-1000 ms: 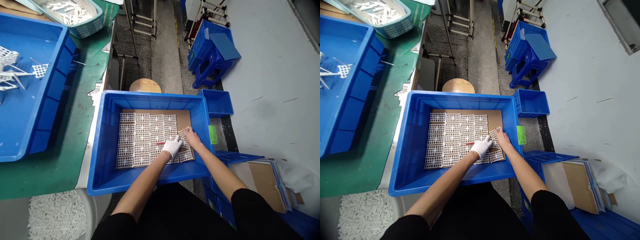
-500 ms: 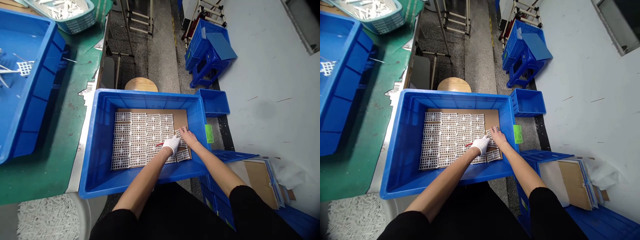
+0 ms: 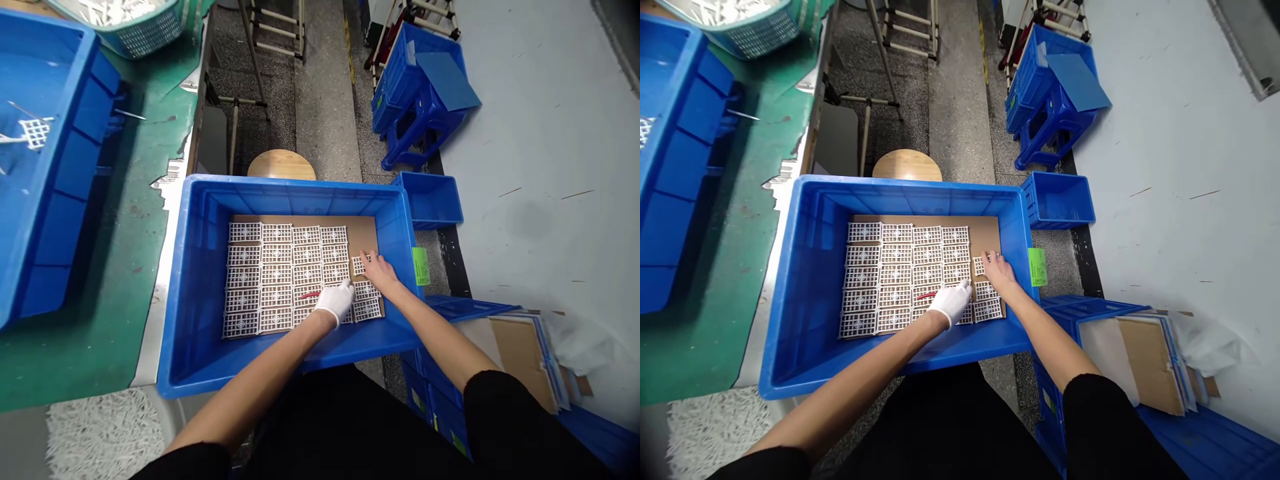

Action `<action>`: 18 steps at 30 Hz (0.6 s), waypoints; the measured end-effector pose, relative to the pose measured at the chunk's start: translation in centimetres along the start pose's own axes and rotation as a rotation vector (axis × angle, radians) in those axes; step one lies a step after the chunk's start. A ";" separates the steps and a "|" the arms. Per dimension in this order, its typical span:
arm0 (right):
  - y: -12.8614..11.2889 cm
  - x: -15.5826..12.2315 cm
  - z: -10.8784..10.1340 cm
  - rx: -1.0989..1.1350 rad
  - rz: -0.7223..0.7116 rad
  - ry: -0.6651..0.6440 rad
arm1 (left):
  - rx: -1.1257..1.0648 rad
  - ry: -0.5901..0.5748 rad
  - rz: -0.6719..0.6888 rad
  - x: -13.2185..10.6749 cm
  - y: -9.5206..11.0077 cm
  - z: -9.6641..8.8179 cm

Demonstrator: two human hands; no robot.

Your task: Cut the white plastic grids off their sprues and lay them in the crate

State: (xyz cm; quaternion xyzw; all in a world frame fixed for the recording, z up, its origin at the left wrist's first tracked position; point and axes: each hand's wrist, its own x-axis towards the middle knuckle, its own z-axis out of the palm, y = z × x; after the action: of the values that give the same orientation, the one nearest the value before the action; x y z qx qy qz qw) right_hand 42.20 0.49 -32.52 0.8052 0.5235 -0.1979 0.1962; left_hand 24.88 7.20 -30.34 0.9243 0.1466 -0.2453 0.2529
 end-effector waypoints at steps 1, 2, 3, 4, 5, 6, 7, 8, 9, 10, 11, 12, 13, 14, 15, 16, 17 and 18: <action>-0.1 0.0 -0.1 0.004 -0.004 0.006 | 0.004 -0.001 -0.006 -0.6 -0.3 0.0; -0.1 -0.1 -0.3 0.009 -0.006 0.012 | 0.007 -0.004 -0.014 -1.2 -0.5 0.1; -0.2 -0.2 -0.4 0.013 -0.007 0.017 | 0.010 -0.008 -0.023 -1.7 -0.7 0.1; -0.3 -0.2 -0.5 0.018 -0.007 0.017 | 0.012 -0.013 -0.032 -2.1 -1.0 0.0; -0.5 -0.3 -0.6 0.023 -0.007 0.013 | 0.013 -0.018 -0.041 -2.5 -1.1 0.0; -0.5 -0.4 -0.6 0.030 -0.005 0.003 | 0.012 -0.023 -0.050 -2.7 -1.3 0.0; -0.6 -0.6 -0.7 0.038 -0.003 -0.010 | 0.010 -0.027 -0.057 -2.9 -1.4 0.0; -0.7 -0.7 -0.7 0.047 -0.002 -0.027 | 0.006 -0.032 -0.062 -3.0 -1.4 0.0; -0.7 -0.8 -0.7 0.057 -0.003 -0.045 | 0.001 -0.036 -0.066 -3.1 -1.5 0.0; -0.7 -1.0 -0.8 0.068 -0.004 -0.063 | -0.006 -0.042 -0.069 -3.1 -1.5 0.0; -0.7 -1.1 -0.8 0.081 -0.007 -0.080 | -0.013 -0.048 -0.072 -3.1 -1.5 0.0; -0.7 -1.3 -0.8 0.095 -0.011 -0.096 | -0.020 -0.055 -0.075 -3.1 -1.5 0.0; -0.7 -1.4 -0.8 0.110 -0.014 -0.109 | -0.028 -0.060 -0.078 -3.0 -1.6 0.0; -0.6 -1.6 -0.8 0.125 -0.015 -0.118 | -0.036 -0.063 -0.081 -2.9 -1.6 -0.1; -0.7 -1.7 -0.7 0.141 -0.013 -0.123 | -0.045 -0.065 -0.083 -2.8 -1.6 -0.1; -0.7 -1.9 -0.6 0.158 -0.009 -0.125 | -0.054 -0.067 -0.085 -2.8 -1.7 -0.1; -0.8 -2.0 -0.5 0.177 -0.002 -0.124 | -0.064 -0.069 -0.088 -2.7 -1.8 -0.2; -0.9 -2.2 -0.3 0.198 0.008 -0.121 | -0.075 -0.072 -0.092 -2.7 -1.9 -0.2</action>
State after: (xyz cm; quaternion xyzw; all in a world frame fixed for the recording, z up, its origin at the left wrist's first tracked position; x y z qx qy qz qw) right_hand 40.55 -0.70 -31.15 0.8092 0.4853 -0.2961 0.1480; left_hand 21.96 8.53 -29.51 0.8971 0.1886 -0.2843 0.2808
